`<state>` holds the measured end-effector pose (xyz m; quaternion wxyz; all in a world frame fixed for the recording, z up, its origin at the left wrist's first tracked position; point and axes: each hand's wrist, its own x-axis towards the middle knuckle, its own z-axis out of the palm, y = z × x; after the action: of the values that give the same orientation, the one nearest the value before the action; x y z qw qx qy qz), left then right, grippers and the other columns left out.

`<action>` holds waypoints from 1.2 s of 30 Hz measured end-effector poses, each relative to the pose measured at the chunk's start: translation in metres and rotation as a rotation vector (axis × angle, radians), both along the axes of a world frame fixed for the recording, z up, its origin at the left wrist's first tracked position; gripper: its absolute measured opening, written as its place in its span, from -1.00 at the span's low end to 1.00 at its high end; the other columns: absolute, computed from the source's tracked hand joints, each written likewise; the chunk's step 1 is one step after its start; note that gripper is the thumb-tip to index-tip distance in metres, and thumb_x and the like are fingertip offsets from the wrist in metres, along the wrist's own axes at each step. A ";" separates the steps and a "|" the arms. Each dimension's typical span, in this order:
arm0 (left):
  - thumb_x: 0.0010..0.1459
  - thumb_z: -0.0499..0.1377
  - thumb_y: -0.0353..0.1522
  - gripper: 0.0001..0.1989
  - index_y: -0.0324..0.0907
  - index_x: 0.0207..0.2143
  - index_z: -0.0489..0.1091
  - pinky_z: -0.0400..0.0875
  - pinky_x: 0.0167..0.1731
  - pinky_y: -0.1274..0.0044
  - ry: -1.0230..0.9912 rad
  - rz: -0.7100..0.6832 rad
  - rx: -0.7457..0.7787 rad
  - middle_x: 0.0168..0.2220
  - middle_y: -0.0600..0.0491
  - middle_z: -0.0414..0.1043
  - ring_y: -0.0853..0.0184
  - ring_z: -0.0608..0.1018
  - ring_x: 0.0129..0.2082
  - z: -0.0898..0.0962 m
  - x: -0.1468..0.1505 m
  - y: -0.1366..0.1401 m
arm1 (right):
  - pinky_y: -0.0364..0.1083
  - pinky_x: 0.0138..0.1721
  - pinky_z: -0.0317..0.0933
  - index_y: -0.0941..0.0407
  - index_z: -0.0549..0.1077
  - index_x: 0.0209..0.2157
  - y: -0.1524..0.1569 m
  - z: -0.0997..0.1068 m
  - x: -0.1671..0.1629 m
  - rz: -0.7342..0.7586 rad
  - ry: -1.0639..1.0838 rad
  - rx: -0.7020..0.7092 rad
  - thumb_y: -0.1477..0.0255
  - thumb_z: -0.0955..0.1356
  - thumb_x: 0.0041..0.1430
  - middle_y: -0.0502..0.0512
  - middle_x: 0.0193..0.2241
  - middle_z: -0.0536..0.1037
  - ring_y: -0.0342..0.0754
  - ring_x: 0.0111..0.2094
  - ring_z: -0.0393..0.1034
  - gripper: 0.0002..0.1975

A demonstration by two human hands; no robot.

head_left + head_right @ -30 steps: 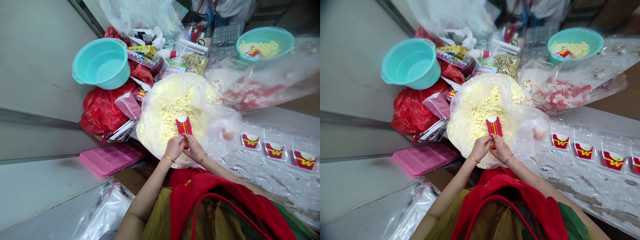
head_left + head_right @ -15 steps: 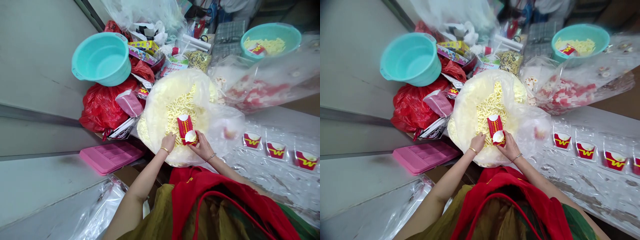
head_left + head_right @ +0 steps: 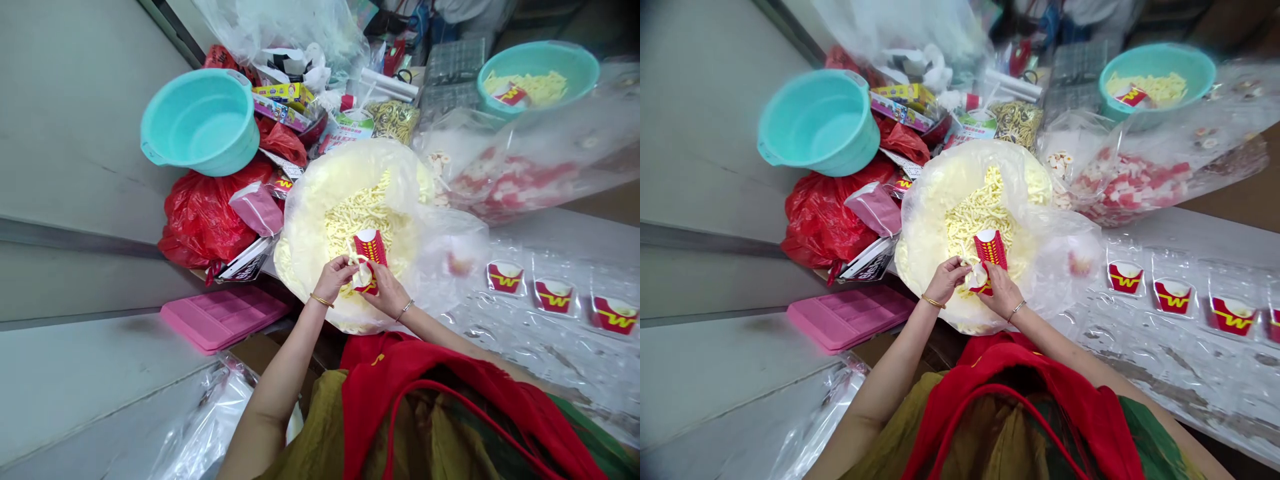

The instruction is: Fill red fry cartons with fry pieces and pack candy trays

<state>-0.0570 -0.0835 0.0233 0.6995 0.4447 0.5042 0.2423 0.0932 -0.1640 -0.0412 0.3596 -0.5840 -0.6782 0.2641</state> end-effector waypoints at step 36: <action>0.23 -0.03 -0.41 -0.80 -0.19 -0.21 0.37 0.33 -0.11 0.36 0.607 -0.524 0.986 -0.17 -0.04 0.42 0.28 0.45 -0.15 -0.013 0.037 -0.051 | 0.16 -0.04 0.25 0.16 0.06 0.15 -0.010 -0.015 0.023 -0.071 0.008 -0.003 0.50 0.32 0.01 0.29 -0.08 0.35 0.15 -0.04 0.27 -0.35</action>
<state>-0.0198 -0.1348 0.0108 0.2746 0.8721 0.3836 0.1303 0.1159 -0.1736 -0.0565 0.3706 -0.6070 -0.6554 0.2545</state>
